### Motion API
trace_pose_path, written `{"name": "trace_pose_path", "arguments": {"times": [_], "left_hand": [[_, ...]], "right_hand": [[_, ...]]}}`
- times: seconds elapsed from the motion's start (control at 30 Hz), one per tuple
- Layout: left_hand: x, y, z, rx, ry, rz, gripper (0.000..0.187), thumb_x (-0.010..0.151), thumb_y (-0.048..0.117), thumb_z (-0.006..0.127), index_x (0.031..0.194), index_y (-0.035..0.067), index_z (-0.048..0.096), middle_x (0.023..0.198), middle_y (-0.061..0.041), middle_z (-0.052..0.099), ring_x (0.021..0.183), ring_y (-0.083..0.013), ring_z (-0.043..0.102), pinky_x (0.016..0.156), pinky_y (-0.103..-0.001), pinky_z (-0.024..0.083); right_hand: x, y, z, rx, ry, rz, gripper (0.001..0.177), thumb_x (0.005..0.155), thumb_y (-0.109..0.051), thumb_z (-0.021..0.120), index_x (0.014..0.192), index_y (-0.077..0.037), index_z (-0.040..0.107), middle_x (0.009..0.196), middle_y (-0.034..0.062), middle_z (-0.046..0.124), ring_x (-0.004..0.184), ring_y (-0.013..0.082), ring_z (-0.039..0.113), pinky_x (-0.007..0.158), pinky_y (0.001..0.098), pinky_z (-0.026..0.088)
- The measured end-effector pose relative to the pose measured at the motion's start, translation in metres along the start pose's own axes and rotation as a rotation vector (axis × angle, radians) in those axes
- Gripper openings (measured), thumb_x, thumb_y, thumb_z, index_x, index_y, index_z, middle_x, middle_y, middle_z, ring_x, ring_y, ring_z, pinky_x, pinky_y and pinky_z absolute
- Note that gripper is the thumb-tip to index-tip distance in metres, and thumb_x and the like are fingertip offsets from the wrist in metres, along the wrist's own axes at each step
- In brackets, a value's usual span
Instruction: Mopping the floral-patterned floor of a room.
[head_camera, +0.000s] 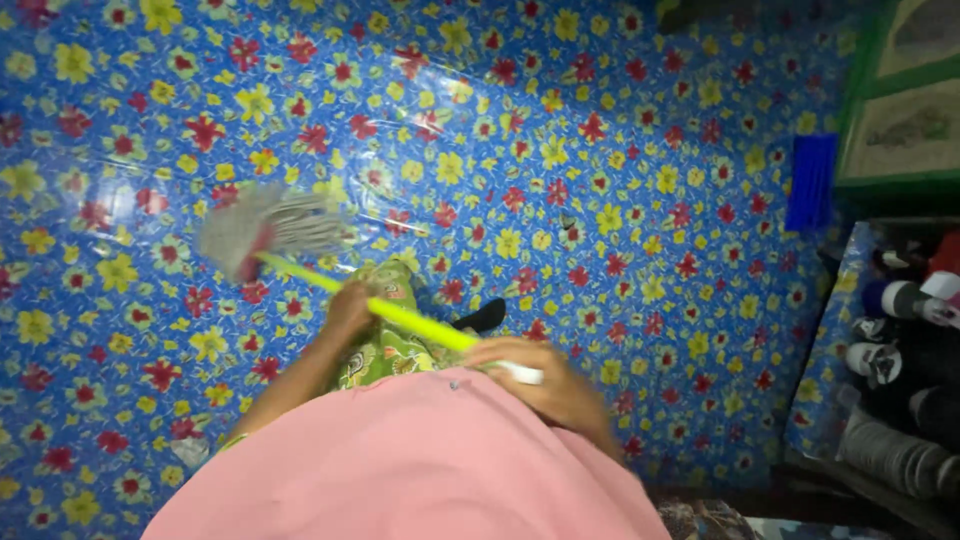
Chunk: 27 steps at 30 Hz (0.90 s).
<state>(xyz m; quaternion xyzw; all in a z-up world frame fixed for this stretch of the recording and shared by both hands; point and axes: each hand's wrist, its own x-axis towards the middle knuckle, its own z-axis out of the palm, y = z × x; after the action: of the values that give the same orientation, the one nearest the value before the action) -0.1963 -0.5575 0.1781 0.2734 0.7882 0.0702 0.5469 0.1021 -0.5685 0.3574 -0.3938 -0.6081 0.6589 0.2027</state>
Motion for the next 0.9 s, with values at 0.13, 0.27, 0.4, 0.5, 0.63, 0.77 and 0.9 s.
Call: {"name": "trace_pose_path", "arguments": {"times": [0.13, 0.27, 0.4, 0.5, 0.63, 0.77, 0.9], "left_hand": [[0.117, -0.113, 0.032, 0.878, -0.006, 0.296, 0.014, 0.076, 0.012, 0.064, 0.082, 0.016, 0.076, 0.089, -0.013, 0.070, 0.115, -0.0345, 0.059, 0.087, -0.051, 0.056], [0.150, -0.100, 0.147, 0.896, -0.048, 0.483, 0.036, 0.071, 0.019, 0.079, 0.104, 0.031, 0.075, 0.102, -0.009, 0.072, 0.103, -0.0347, 0.070, 0.088, -0.049, 0.058], [0.012, 0.067, 0.246, 0.786, -0.302, 0.641, 0.024, 0.100, 0.027, 0.066, 0.078, 0.020, 0.069, 0.066, 0.002, 0.062, 0.056, -0.0114, 0.060, 0.049, -0.025, 0.054], [0.025, 0.081, 0.367, 0.710, -0.322, 1.068, 0.009, 0.077, 0.012, 0.077, 0.076, 0.019, 0.070, 0.071, -0.008, 0.070, 0.078, -0.0359, 0.072, 0.077, -0.058, 0.058], [0.007, 0.121, 0.432, 0.640, -0.445, 1.074, 0.006, 0.083, 0.015, 0.067, 0.080, 0.019, 0.070, 0.081, -0.011, 0.066, 0.098, -0.0356, 0.063, 0.085, -0.060, 0.051], [-0.007, 0.132, 0.427, 0.677, -0.448, 1.094, 0.009, 0.092, 0.015, 0.068, 0.085, 0.016, 0.062, 0.087, -0.009, 0.065, 0.096, -0.0307, 0.060, 0.074, -0.048, 0.051], [-0.031, 0.109, 0.354, 0.733, -0.413, 0.878, 0.015, 0.095, 0.014, 0.070, 0.080, 0.013, 0.070, 0.070, -0.007, 0.066, 0.078, -0.0282, 0.072, 0.071, -0.041, 0.066]], "right_hand": [[-0.018, 0.092, 0.010, 0.091, -0.007, -0.290, 0.026, 0.107, -0.013, 0.059, 0.130, -0.005, 0.067, 0.134, 0.0161, 0.067, 0.127, 0.0339, 0.064, 0.111, 0.0470, 0.052], [-0.088, 0.046, -0.060, 0.071, 0.189, 0.046, 0.024, 0.099, -0.014, 0.061, 0.115, -0.006, 0.077, 0.125, 0.0182, 0.075, 0.123, 0.0363, 0.067, 0.107, 0.0522, 0.049], [-0.188, -0.023, -0.121, -0.186, 0.480, 0.248, 0.024, 0.093, -0.009, 0.065, 0.110, -0.007, 0.080, 0.118, 0.0088, 0.081, 0.121, 0.0232, 0.073, 0.108, 0.0393, 0.057], [-0.238, -0.056, -0.123, -0.461, 0.587, 0.371, 0.026, 0.090, -0.006, 0.062, 0.106, -0.007, 0.082, 0.117, 0.0084, 0.082, 0.117, 0.0210, 0.074, 0.103, 0.0369, 0.056], [-0.251, -0.042, -0.124, -0.513, 0.501, 0.180, 0.028, 0.090, -0.004, 0.062, 0.114, -0.004, 0.076, 0.121, 0.0100, 0.079, 0.117, 0.0191, 0.075, 0.107, 0.0323, 0.056], [-0.258, -0.039, -0.141, -0.468, 0.419, 0.153, 0.028, 0.092, -0.007, 0.060, 0.115, -0.005, 0.076, 0.123, 0.0107, 0.079, 0.118, 0.0232, 0.076, 0.104, 0.0364, 0.058], [-0.261, -0.032, -0.161, -0.362, 0.401, 0.155, 0.028, 0.092, -0.010, 0.060, 0.111, -0.005, 0.079, 0.116, 0.0112, 0.083, 0.114, 0.0237, 0.081, 0.089, 0.0329, 0.063]]}}
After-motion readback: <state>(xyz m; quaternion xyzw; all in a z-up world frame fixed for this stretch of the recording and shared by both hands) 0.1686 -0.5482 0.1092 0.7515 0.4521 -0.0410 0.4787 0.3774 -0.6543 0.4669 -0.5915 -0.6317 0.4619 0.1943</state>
